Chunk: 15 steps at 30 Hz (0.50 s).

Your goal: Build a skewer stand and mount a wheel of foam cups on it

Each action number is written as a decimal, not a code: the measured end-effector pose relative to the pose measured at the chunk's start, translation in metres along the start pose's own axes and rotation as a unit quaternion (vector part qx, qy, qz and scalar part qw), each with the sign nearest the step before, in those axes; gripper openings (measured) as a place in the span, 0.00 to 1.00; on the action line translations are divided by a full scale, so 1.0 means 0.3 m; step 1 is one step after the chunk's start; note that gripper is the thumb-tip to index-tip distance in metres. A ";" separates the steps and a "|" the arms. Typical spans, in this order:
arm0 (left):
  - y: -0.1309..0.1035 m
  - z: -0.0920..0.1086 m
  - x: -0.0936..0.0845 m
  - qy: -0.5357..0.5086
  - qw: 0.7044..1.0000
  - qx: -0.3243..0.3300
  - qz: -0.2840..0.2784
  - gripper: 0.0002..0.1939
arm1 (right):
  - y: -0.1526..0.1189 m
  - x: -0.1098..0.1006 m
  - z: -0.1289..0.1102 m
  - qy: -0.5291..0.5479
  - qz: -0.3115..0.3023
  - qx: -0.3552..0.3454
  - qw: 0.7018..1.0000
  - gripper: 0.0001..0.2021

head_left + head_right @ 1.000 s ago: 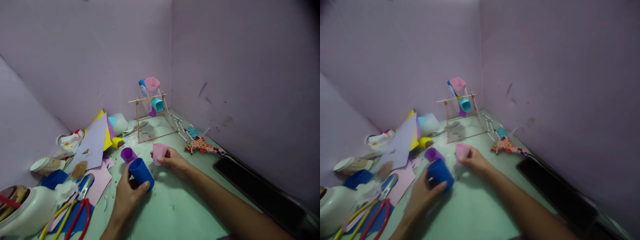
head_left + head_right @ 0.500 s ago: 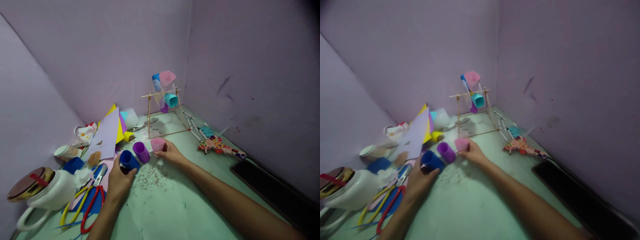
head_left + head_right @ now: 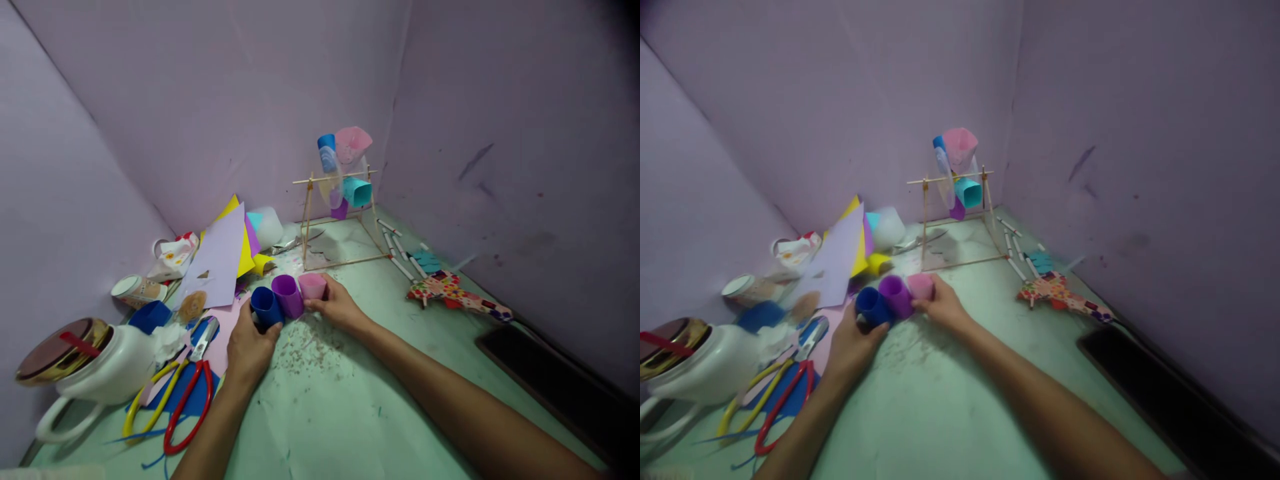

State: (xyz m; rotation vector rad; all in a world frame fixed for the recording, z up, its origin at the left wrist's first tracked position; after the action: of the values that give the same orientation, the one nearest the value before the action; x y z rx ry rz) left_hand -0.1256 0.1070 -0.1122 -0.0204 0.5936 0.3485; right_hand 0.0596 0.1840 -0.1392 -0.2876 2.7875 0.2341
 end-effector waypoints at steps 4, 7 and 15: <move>0.009 0.000 0.006 0.003 1.000 0.007 0.001 0.32 | 0.001 0.014 -0.003 -0.018 0.001 0.001 1.000 0.21; 0.009 0.009 0.006 0.003 1.000 0.013 0.003 0.30 | 0.002 0.016 -0.002 -0.036 0.002 0.000 0.999 0.20; 0.040 -0.010 -0.216 0.061 0.984 0.006 0.166 0.30 | 0.004 -0.233 0.065 -0.130 0.117 0.035 0.984 0.21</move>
State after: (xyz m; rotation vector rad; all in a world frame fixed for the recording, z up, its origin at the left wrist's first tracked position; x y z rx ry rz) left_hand -0.1813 0.0975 -0.0781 0.0709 0.7214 0.6700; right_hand 0.1302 0.2008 -0.1337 0.0831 2.5588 0.2123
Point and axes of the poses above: each hand's wrist, its own y-axis towards the middle knuckle, its own x-axis out of the palm, z = x × y, the point moved 10 cm from there along y, towards the middle knuckle, and after that the axes turned 14 degrees about -y, right-handed, at the moved point
